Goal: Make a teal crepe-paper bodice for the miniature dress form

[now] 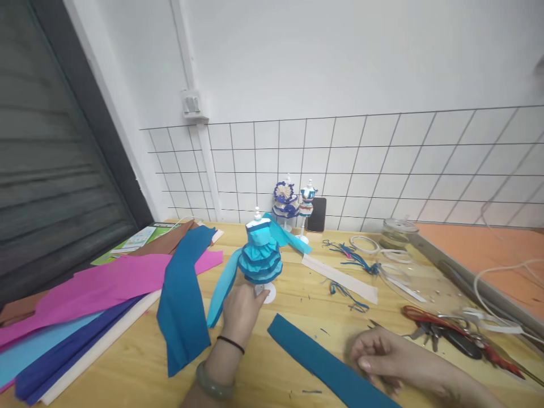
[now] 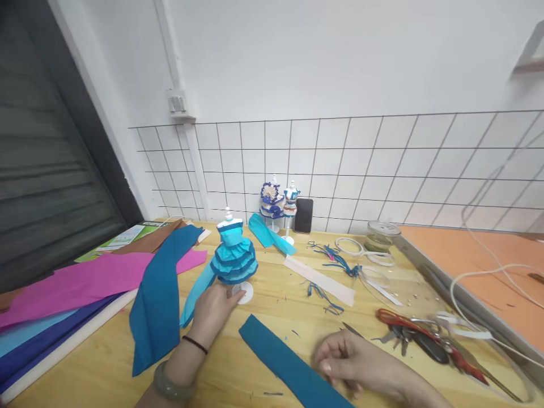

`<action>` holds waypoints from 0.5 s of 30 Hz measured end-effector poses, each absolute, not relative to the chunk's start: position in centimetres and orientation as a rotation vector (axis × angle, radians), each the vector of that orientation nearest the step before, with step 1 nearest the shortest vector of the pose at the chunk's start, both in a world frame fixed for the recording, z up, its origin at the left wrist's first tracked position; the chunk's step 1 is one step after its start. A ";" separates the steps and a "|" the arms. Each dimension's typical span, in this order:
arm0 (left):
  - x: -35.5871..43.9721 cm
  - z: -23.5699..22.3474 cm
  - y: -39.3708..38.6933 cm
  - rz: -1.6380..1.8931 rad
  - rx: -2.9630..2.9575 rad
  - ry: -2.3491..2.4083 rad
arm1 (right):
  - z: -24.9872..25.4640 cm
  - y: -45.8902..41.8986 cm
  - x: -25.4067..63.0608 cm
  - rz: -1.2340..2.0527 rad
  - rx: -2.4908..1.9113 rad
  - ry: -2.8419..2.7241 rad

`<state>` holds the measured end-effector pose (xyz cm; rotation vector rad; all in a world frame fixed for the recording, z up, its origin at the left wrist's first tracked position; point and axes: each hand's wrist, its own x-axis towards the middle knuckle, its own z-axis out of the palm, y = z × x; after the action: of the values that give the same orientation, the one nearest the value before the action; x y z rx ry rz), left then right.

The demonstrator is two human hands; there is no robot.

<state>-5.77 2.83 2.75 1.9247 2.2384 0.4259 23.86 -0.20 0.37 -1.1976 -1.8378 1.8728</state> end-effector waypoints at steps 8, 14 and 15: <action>-5.4 0.8 3.4 0.500 1.878 2.225 | 1.7 0.9 22.3 1.722 -1.410 -1.997; -5.5 0.6 3.2 0.535 1.878 2.176 | 4.6 3.3 17.8 1.424 -1.365 -2.075; -5.5 0.7 3.2 0.540 1.875 2.167 | 4.7 3.6 16.8 1.375 -1.375 -2.091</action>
<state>-5.52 3.18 0.66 1.8753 2.1669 0.5400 16.83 3.60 4.71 -1.3749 -2.0907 1.3745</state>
